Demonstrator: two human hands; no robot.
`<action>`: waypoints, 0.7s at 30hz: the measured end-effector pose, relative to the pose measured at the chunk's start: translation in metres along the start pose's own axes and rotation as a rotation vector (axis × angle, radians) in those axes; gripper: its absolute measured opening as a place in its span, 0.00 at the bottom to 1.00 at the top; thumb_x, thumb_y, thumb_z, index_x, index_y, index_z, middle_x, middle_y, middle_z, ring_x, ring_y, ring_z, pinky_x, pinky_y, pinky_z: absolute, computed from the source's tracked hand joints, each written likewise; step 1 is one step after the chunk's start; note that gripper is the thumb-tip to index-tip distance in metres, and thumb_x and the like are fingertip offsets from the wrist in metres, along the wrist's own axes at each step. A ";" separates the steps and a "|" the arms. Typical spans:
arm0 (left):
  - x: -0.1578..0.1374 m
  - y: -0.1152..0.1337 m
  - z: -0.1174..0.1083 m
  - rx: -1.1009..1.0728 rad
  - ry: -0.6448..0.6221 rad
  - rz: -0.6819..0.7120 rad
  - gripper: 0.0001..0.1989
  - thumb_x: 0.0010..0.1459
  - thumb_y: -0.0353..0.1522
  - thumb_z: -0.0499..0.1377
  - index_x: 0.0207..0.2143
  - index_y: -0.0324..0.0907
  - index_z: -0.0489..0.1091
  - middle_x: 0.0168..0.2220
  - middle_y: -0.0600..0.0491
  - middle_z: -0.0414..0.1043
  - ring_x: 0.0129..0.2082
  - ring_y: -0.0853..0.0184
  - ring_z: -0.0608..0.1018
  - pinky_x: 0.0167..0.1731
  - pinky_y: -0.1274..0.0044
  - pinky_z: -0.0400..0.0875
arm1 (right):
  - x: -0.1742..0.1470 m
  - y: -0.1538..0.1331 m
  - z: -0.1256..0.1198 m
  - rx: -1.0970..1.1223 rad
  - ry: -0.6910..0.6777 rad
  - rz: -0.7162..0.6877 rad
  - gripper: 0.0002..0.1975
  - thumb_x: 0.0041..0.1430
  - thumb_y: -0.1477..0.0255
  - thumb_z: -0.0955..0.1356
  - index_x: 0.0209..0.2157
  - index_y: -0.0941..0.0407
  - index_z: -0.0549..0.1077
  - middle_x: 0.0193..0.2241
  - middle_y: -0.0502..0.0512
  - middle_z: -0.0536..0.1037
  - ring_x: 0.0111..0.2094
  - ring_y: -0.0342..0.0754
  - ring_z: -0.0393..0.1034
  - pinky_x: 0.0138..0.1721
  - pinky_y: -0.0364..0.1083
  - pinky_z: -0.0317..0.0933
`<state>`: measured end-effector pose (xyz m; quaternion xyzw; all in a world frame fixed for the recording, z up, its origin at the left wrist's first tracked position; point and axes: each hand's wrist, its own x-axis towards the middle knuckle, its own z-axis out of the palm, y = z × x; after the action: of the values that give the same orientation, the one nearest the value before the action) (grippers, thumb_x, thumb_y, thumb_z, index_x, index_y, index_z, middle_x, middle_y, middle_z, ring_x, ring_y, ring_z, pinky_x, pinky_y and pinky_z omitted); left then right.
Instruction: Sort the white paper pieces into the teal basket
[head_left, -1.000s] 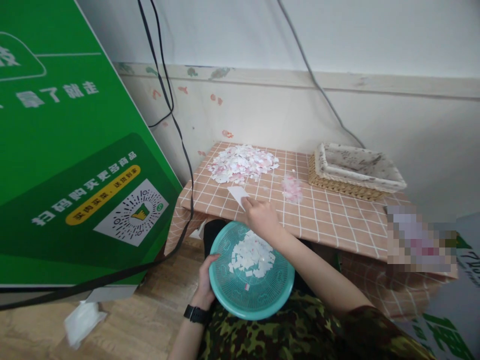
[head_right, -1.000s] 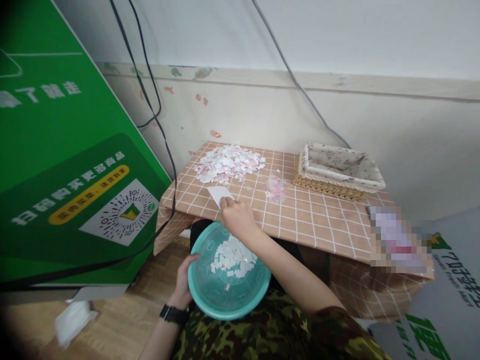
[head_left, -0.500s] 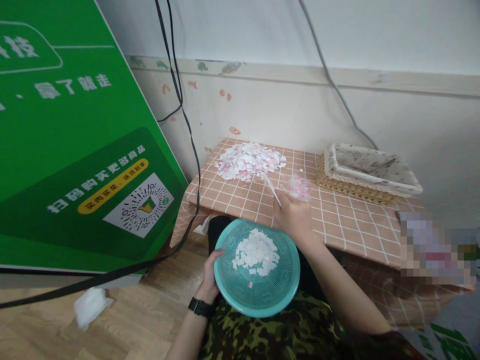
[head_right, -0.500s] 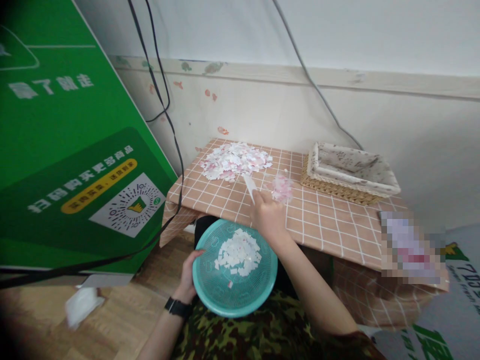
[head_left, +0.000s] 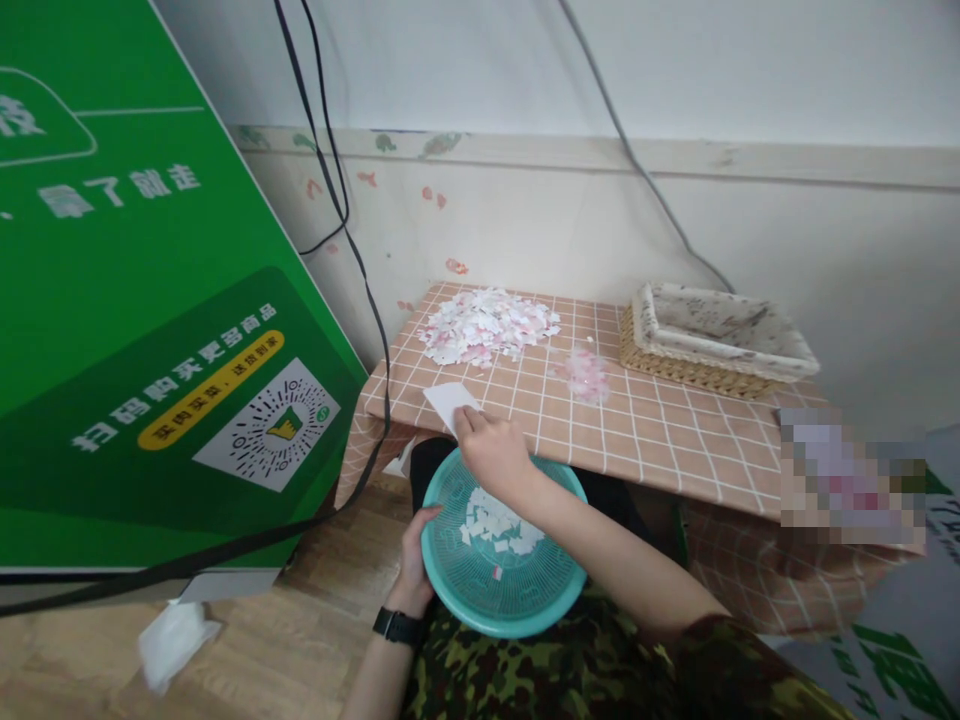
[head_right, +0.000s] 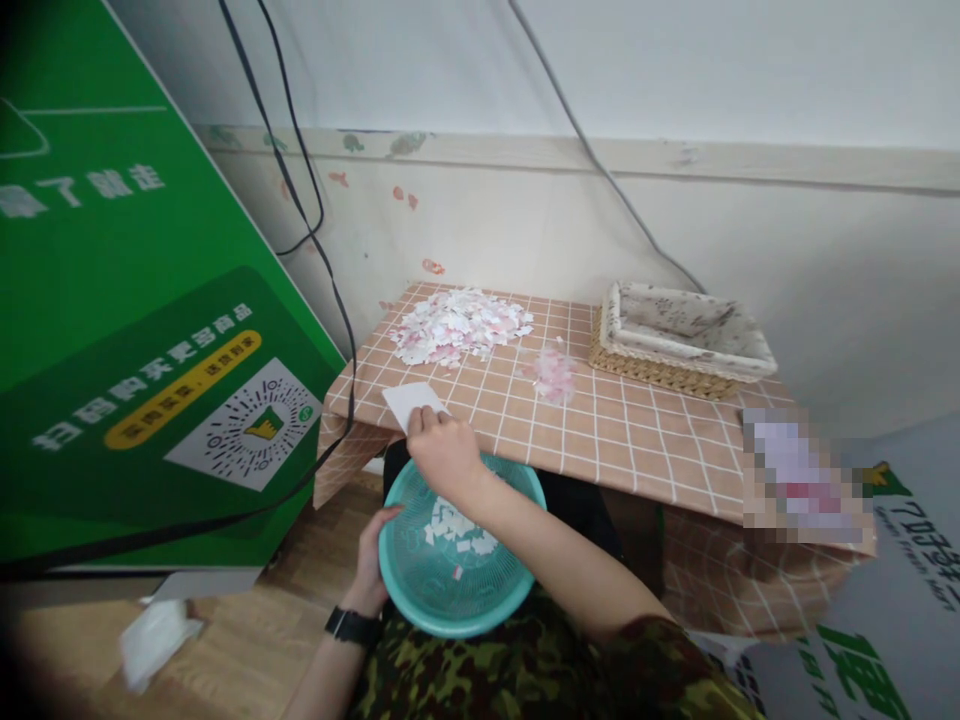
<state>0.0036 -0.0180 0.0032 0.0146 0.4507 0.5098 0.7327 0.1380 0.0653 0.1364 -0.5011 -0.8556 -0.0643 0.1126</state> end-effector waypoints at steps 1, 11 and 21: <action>0.000 0.000 0.000 0.000 0.001 0.000 0.06 0.46 0.31 0.60 0.23 0.36 0.74 0.22 0.50 0.77 0.22 0.64 0.76 0.28 0.74 0.71 | -0.006 0.008 -0.001 -0.005 0.003 0.028 0.15 0.60 0.77 0.57 0.48 0.62 0.65 0.42 0.67 0.73 0.37 0.51 0.70 0.30 0.46 0.62; -0.003 0.003 0.004 0.026 0.028 -0.015 0.05 0.45 0.31 0.61 0.22 0.37 0.73 0.21 0.50 0.76 0.20 0.64 0.76 0.25 0.72 0.71 | -0.050 0.123 -0.010 -0.146 0.161 0.513 0.15 0.59 0.72 0.58 0.43 0.55 0.72 0.30 0.58 0.78 0.28 0.50 0.71 0.29 0.45 0.55; 0.009 -0.001 -0.009 0.024 0.002 0.020 0.05 0.45 0.31 0.61 0.23 0.37 0.74 0.21 0.51 0.76 0.21 0.65 0.76 0.27 0.73 0.71 | -0.031 0.072 0.000 0.084 0.166 0.132 0.18 0.57 0.75 0.60 0.49 0.56 0.67 0.42 0.58 0.76 0.35 0.47 0.71 0.33 0.44 0.58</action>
<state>-0.0009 -0.0157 -0.0082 0.0273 0.4573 0.5117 0.7269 0.2150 0.0745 0.1288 -0.5442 -0.8105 -0.0621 0.2078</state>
